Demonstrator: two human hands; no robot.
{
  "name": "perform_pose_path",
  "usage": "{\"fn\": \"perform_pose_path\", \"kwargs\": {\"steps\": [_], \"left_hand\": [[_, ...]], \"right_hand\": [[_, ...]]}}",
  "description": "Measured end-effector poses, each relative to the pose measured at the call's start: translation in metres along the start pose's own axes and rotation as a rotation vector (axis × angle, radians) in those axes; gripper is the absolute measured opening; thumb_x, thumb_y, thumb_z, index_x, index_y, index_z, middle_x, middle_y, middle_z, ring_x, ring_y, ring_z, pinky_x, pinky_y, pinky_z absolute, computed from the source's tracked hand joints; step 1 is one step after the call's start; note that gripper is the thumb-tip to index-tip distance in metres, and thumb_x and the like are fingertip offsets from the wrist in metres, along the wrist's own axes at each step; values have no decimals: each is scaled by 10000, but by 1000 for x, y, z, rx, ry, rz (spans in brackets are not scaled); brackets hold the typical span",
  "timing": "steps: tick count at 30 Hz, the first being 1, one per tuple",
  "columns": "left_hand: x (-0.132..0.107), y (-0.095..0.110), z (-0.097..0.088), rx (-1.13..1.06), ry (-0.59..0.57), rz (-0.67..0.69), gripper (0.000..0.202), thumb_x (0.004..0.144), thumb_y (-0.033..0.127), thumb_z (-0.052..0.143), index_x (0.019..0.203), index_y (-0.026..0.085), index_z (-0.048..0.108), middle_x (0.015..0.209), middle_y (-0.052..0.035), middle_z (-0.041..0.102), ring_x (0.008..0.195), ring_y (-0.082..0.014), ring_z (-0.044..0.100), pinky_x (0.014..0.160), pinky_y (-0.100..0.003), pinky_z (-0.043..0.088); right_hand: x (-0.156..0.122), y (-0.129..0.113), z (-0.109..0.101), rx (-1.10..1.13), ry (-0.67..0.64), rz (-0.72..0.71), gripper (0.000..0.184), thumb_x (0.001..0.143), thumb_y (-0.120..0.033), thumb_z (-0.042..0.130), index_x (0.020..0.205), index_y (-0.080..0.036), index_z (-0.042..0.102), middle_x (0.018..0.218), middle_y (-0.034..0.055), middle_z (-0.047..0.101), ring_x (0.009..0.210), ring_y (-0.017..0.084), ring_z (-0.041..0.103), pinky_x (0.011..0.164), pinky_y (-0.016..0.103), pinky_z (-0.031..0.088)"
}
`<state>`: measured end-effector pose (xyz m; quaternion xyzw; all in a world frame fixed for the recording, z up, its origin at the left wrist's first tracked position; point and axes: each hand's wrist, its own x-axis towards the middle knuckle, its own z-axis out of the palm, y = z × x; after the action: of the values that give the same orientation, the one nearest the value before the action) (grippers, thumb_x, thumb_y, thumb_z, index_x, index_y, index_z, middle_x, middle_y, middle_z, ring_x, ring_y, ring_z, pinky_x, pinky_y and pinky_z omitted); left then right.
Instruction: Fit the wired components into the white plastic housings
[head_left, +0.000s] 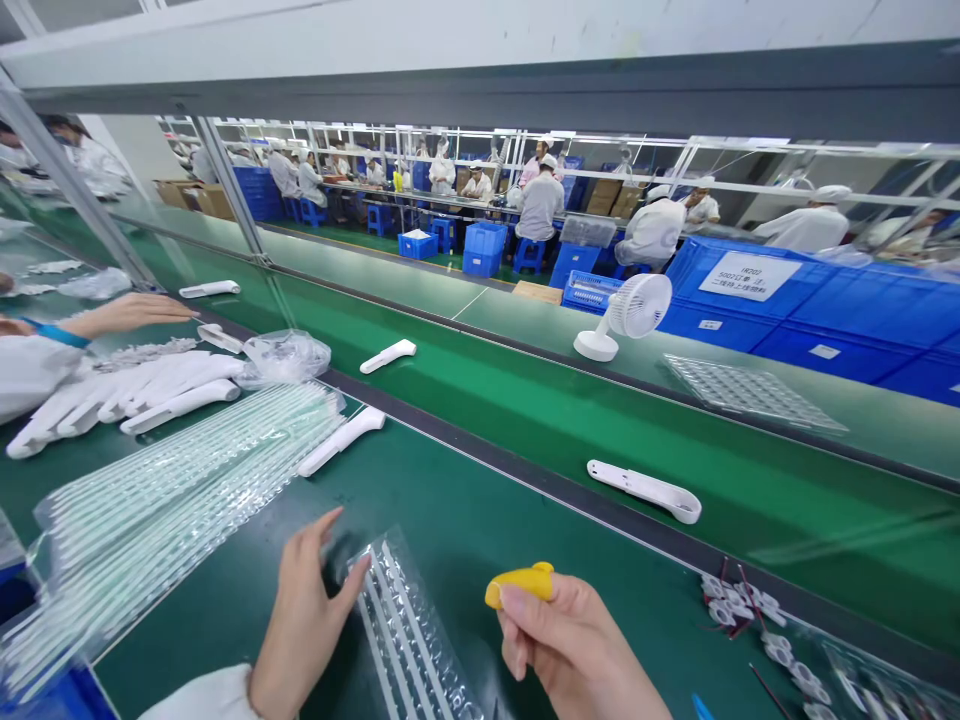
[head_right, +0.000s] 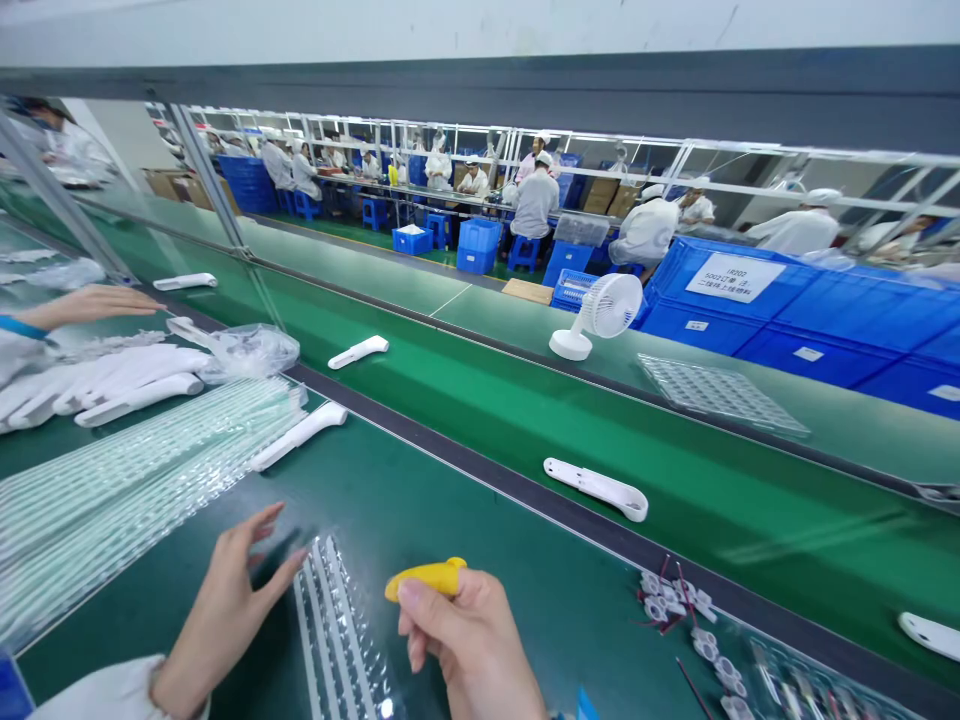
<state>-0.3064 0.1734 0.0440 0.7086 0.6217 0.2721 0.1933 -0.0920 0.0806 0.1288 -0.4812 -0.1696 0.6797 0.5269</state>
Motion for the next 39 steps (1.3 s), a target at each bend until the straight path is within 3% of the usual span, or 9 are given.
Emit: {"fn": "perform_pose_path", "kwargs": {"steps": [2,6,13,18,21,24,28,34,39], "left_hand": [[19,-4,-2,218,93,108,554,802,513,355,1190,125,429,1128,-154,443,1082,-296,453,856,-420,440],[62,-18,-2,392,148,111,512,829,391,368,1223,70,432,1221,-219,405,1133,-395,361,875,-532,353],[96,-38,3,414,186,187,350,839,295,363,1079,130,557,941,-141,611,866,-317,566,736,-470,432],[69,-16,11,246,167,446,331,871,321,331,974,132,583,842,-89,626,714,-204,626,659,-321,509],[34,3,20,150,93,643,317,899,285,295,957,175,587,970,-60,630,884,-147,619,796,-246,497],[0,20,22,133,-1,837,351,894,135,244,1057,176,552,1129,-76,579,1036,-146,560,822,-235,491],[-25,34,14,147,5,1000,319,897,104,289,1135,137,498,1122,-123,579,1176,-187,444,847,-263,473],[-31,46,5,208,20,1099,565,894,515,182,1111,127,529,1089,-142,604,1122,-205,498,811,-262,489],[-28,59,-2,205,60,1199,538,919,438,183,973,111,607,912,-118,676,972,-214,604,727,-252,526]], "right_hand": [[0,1,-1,21,-34,10,252,636,-369,720,632,-122,670,545,0,482,458,42,410,470,176,339],[0,2,-3,45,-57,19,244,635,-360,724,622,-124,664,547,0,488,460,40,428,469,168,344],[-2,3,-4,-34,-40,-33,267,620,-390,724,623,-130,666,530,2,491,481,53,420,499,184,355],[11,7,-18,-326,124,-235,285,652,-429,668,677,-145,667,590,18,532,530,88,428,529,219,363],[25,7,-35,-718,297,-412,284,703,-414,585,675,-142,661,556,21,522,538,115,426,536,238,364],[34,5,-50,-1183,386,-450,316,783,-370,467,660,-135,639,561,26,518,511,112,409,497,230,335],[36,7,-59,-1522,348,-384,344,798,-305,462,494,-158,530,464,-2,458,444,92,352,470,230,264],[43,12,-61,-1732,235,-311,239,767,-218,482,548,-171,565,503,6,545,474,102,446,464,225,217],[41,4,-65,-1922,25,-311,240,804,-191,425,640,-202,601,644,-6,643,562,118,558,484,232,238]]}}
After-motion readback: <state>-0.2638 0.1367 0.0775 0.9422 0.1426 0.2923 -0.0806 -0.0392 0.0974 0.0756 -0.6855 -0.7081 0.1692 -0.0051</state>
